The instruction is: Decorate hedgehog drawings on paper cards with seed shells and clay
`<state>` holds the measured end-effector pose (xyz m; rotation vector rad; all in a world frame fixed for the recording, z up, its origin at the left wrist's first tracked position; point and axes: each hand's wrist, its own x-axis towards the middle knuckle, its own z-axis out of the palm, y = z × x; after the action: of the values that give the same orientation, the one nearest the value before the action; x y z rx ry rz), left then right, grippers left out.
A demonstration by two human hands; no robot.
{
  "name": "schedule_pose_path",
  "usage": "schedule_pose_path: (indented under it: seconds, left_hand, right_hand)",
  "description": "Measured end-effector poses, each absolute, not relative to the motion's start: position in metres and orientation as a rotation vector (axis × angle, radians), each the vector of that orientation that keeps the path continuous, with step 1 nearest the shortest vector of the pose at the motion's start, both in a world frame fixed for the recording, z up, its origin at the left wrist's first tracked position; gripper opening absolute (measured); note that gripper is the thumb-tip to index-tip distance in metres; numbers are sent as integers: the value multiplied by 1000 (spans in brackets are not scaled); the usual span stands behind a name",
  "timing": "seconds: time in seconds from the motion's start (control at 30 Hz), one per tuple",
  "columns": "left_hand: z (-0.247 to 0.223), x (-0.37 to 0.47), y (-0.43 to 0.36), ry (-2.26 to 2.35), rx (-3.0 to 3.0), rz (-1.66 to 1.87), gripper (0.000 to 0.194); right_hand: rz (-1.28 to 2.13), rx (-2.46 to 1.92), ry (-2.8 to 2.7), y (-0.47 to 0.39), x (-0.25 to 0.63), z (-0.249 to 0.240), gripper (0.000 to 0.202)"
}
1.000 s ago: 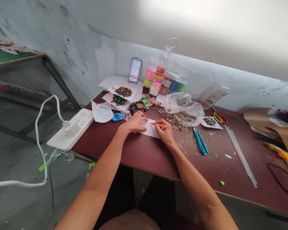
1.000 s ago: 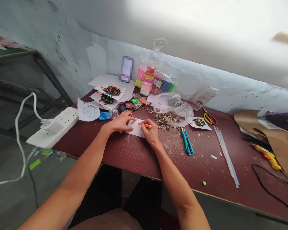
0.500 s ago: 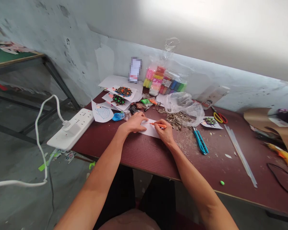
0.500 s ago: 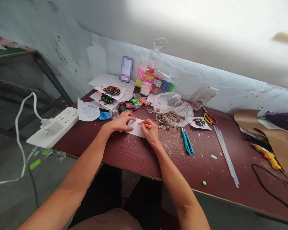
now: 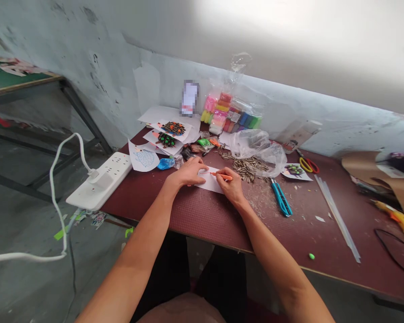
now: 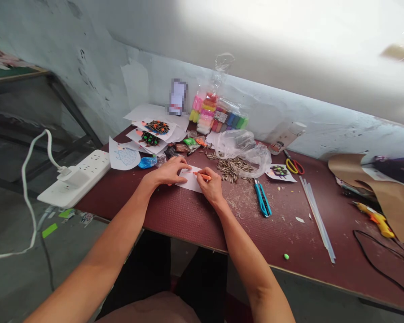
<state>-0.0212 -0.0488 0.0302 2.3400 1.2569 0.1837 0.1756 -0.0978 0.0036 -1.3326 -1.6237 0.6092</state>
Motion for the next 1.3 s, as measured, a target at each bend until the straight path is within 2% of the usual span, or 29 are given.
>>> schedule_pose_path:
  seconds: [1.3]
  left_hand:
    - [24, -21, -45, 1244, 2366, 227, 55]
  right_hand:
    - [610, -1345, -1635, -98, 175, 3, 20]
